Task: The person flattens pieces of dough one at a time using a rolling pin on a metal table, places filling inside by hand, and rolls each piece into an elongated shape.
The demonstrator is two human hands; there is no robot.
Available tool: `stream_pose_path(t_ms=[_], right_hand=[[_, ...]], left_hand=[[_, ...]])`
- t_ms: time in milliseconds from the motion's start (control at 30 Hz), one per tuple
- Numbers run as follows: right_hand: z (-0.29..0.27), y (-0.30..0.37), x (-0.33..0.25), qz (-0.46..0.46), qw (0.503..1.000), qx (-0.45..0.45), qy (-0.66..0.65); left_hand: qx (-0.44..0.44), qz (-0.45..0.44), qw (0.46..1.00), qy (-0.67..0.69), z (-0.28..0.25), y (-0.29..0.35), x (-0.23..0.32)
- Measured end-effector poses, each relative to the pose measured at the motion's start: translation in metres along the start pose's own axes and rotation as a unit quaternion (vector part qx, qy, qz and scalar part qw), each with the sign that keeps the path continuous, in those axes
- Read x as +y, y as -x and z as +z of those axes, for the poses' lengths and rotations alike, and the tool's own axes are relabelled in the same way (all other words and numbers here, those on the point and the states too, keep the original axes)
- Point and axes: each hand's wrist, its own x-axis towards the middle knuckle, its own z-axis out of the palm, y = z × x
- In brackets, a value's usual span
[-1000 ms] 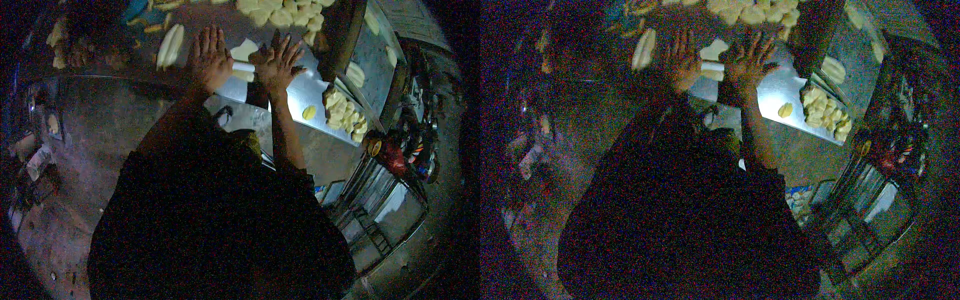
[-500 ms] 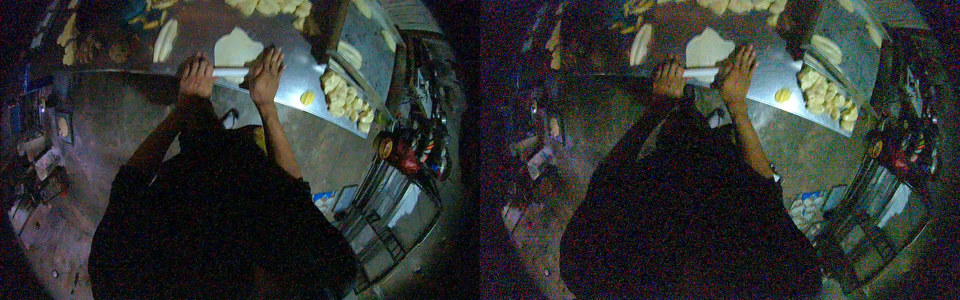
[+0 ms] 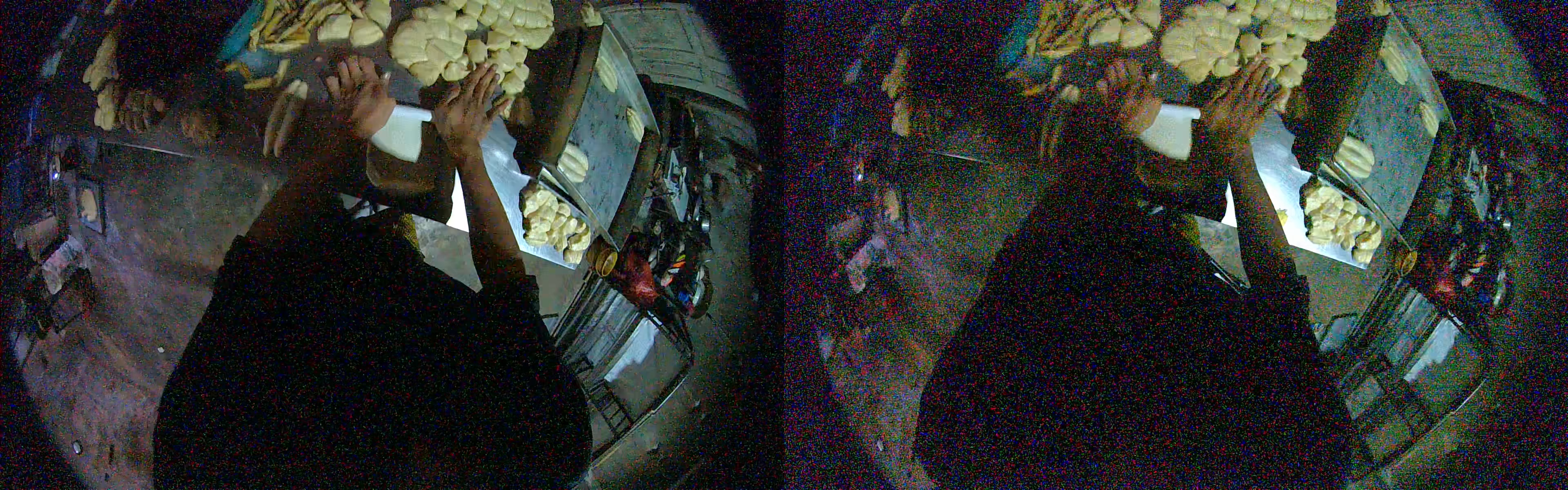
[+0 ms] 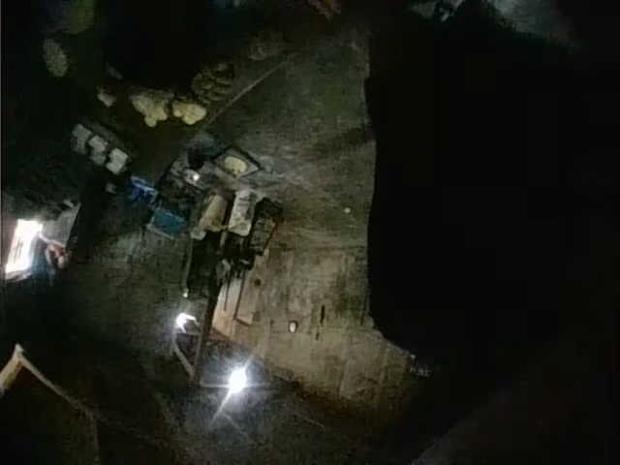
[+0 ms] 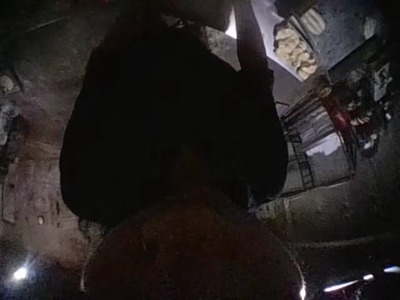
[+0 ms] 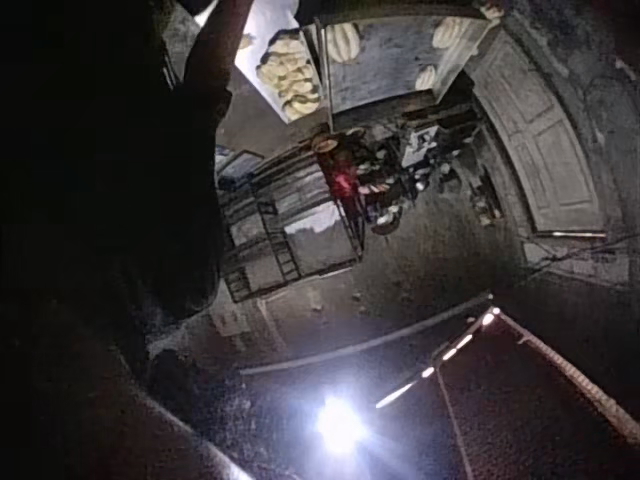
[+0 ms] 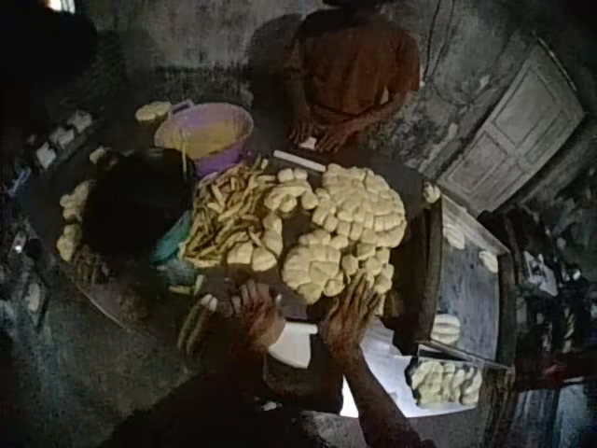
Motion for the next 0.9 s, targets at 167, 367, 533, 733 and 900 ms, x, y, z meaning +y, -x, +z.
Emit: stream_pose_path(t_ms=[167, 367, 533, 733, 900], right_hand=[[-0.014, -0.031, -0.001, 0.034, 0.997, 0.039, -0.065], [-0.039, -0.004, 0.005, -0.159, 0.948, -0.044, -0.272], [-0.026, -0.015, 0.037, -0.225, 0.951, -0.037, -0.209], [-0.058, -0.063, 0.075, -0.072, 0.994, 0.077, -0.04], [-0.098, 0.081, 0.035, -0.184, 0.915, -0.039, -0.356]], left_hand=[[-0.062, -0.002, 0.994, 0.091, -0.004, -0.041, -0.009], [-0.079, -0.047, 0.973, 0.211, -0.027, -0.072, -0.009], [-0.212, 0.024, 0.831, 0.514, -0.074, 0.001, -0.053], [-0.176, 0.297, 0.878, 0.33, -0.105, 0.072, -0.054], [-0.125, 0.355, 0.857, 0.351, -0.091, 0.093, -0.05]])
